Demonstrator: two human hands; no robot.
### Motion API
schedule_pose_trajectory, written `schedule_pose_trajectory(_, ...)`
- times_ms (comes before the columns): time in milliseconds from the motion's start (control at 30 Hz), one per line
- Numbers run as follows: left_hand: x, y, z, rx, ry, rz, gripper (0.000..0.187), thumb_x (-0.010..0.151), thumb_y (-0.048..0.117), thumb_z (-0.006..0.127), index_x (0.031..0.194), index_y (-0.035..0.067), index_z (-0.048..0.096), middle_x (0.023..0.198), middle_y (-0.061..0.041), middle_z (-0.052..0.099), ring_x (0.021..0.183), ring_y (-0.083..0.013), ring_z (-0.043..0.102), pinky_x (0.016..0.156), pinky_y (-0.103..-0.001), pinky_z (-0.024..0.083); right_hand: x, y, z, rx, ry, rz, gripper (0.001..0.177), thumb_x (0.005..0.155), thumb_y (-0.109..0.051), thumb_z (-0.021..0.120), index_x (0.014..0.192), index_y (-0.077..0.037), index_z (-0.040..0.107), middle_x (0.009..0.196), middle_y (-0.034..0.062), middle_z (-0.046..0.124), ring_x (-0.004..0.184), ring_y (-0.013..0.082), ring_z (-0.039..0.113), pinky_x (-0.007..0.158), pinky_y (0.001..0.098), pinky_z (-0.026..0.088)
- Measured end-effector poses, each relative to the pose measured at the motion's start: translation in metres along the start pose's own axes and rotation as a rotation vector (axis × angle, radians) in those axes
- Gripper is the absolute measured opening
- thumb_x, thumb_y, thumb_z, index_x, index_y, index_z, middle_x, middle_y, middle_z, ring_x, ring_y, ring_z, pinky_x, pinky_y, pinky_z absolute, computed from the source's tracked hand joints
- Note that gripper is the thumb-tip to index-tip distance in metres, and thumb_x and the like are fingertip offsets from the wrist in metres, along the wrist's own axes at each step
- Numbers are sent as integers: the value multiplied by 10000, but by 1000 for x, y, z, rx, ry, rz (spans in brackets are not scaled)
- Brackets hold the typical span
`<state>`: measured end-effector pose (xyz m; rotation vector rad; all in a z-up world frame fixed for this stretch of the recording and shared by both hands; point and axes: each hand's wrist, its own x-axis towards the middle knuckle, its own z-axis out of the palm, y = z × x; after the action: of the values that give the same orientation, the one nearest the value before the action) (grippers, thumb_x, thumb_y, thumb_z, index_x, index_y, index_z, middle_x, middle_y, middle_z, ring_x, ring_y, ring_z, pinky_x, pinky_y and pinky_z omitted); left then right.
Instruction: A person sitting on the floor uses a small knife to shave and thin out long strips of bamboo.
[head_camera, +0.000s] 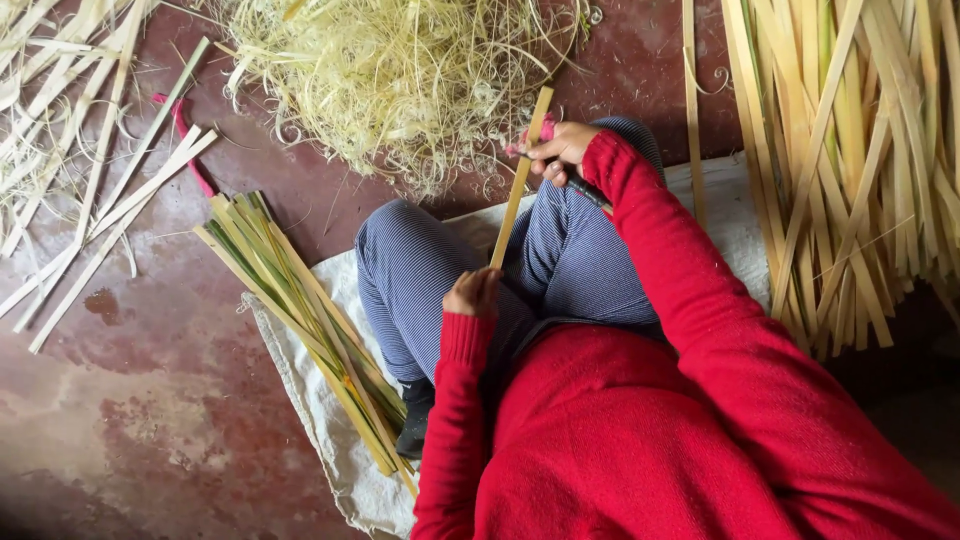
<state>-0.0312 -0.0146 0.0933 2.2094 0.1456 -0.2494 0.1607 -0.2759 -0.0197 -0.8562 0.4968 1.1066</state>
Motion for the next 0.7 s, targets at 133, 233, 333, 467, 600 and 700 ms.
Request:
schedule_pose_trajectory(133,-34,-12,-12,-73,-12,-140,142,950,250,717,883,159,802,672,-35,658,574,-208,658,498,-315,538,0,-1,-3,-13,-9,-13,85,979,-70,682,1019,-116,623,755,86,614,490,78,433,428,243,379)
schedule_pose_trajectory(233,-45,1,-22,-119,-18,-126,162,957,253,708,876,145,798,664,-59,674,567,-242,664,504,-333,537,-6,2,-5,35,6,-46,94,990,-97,678,1044,-130,608,745,69,585,486,57,416,424,227,369)
schedule_pose_trajectory(333,-58,7,-30,-135,-45,-184,157,942,275,722,878,153,798,650,-56,683,545,-246,668,503,-343,548,-12,-4,-4,101,-3,-64,93,995,-138,680,1057,-156,614,752,24,548,500,30,412,430,195,365)
schedule_pose_trajectory(467,-98,-8,-46,-143,-67,-333,189,941,331,687,883,194,803,602,-31,691,509,-211,684,546,-362,573,2,-6,-29,276,-9,-33,82,1018,-120,649,1012,-140,570,789,-2,534,514,22,424,445,176,372)
schedule_pose_trajectory(600,-79,10,-41,-220,-48,-489,194,966,227,640,944,76,760,549,-44,631,435,-170,609,460,-305,473,-13,-7,11,186,-1,-64,201,1028,-307,639,1018,-153,511,720,-23,533,467,15,396,394,170,344)
schedule_pose_trajectory(700,-27,23,-24,-183,-108,-471,188,984,241,606,940,114,738,508,-2,621,458,-165,618,473,-287,478,-40,-22,35,114,24,-45,356,1023,-469,614,950,-145,483,673,-43,494,454,2,372,386,168,315)
